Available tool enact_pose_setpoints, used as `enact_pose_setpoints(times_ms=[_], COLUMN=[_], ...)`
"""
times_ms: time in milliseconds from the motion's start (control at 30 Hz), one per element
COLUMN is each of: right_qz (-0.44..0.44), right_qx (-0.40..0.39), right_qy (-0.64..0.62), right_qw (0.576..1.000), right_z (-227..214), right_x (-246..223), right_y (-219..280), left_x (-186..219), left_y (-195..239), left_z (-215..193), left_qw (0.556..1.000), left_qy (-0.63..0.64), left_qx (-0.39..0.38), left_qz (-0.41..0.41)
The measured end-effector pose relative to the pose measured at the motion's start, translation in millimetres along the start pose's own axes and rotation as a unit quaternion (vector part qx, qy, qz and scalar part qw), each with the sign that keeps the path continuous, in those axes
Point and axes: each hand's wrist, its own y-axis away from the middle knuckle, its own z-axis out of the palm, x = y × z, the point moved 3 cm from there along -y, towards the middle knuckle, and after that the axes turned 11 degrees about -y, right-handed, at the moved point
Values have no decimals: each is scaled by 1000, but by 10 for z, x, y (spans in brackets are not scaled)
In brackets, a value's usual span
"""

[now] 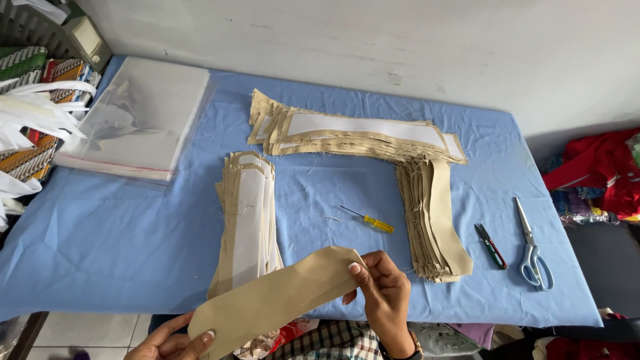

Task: The person is separating individual pieces of cut fabric from a large stack on a work table, likely for inspection or preparation for sewing.

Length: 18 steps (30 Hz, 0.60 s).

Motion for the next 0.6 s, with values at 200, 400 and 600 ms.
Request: enact_pose_setpoints(times_ms=[200,400,600], right_qz=[6,-2,-19], right_qx=[-13,-22,-63], right_qy=[-51,-59,-41], right_qw=[999,998,997], right_z=[-21,-30,-6], right_x=[52,38,52], right_y=[6,22,90], left_x=[-11,-207,238], left_y=[2,-174,351], left_z=[16,85,230], left_qw=[1000,998,938], left_qy=[-5,-49,-186], left_qx=[15,-36,81], left_qz=[1,-33,281])
